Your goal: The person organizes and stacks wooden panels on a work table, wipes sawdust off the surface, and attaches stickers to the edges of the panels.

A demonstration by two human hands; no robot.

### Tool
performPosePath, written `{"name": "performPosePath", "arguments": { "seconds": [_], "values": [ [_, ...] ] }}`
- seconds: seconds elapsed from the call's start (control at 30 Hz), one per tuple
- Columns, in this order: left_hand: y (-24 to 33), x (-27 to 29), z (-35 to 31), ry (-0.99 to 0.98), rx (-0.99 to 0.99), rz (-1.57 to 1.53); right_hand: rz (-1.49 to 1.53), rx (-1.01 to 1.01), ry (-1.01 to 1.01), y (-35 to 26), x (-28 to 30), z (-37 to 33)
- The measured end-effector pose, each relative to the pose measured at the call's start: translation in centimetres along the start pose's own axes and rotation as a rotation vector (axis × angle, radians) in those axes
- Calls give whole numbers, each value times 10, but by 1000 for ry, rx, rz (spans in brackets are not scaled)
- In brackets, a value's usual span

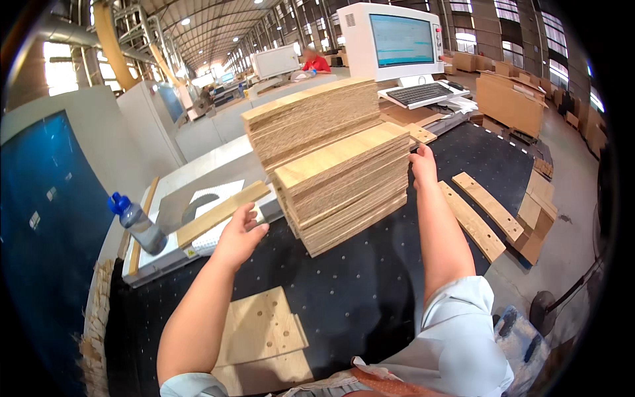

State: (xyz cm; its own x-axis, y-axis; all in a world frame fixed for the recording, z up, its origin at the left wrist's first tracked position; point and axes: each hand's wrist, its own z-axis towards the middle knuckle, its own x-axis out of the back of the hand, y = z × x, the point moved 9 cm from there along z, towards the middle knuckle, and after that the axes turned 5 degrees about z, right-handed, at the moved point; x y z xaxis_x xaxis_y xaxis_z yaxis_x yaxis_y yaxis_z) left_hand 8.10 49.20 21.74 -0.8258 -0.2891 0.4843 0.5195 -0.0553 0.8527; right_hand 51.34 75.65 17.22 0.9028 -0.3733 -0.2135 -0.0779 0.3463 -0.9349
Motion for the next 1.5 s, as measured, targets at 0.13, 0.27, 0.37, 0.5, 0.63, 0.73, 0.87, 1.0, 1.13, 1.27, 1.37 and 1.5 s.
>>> {"name": "performPosePath", "arguments": {
  "seconds": [0.13,0.27,0.37,0.5,0.63,0.73,0.87,1.0,1.13,1.27,1.37,1.5],
  "values": [
    [81,-41,25,256,-394,888,-366,346,-26,-20,-8,23],
    [104,-80,40,324,-610,1168,-307,275,-218,-20,-27,36],
    [102,-95,59,277,-635,1190,-305,380,-176,-17,-25,42],
    [105,-101,55,285,-887,1255,-431,557,-111,-38,-16,23],
    [123,-86,39,339,-899,1220,-631,1029,-355,-109,-55,-65],
    [149,-77,14,360,-887,1227,-710,1157,-494,-130,-93,-113],
    [180,-45,-43,389,-858,1238,-626,1244,-582,-161,-110,-143],
    [162,25,-92,68,-368,890,-617,1444,-669,-213,-106,-225],
    [90,69,-140,-285,-146,428,-565,1783,-818,-260,-117,-346],
    [22,44,-165,-413,-231,-42,-511,1902,-1029,-272,-148,-451],
    [-19,48,-197,-248,-107,-476,-506,1869,-966,-280,-165,-491],
    [-73,70,-241,-65,38,-1035,-59,894,-1049,-239,-204,-501]
  ]
}}
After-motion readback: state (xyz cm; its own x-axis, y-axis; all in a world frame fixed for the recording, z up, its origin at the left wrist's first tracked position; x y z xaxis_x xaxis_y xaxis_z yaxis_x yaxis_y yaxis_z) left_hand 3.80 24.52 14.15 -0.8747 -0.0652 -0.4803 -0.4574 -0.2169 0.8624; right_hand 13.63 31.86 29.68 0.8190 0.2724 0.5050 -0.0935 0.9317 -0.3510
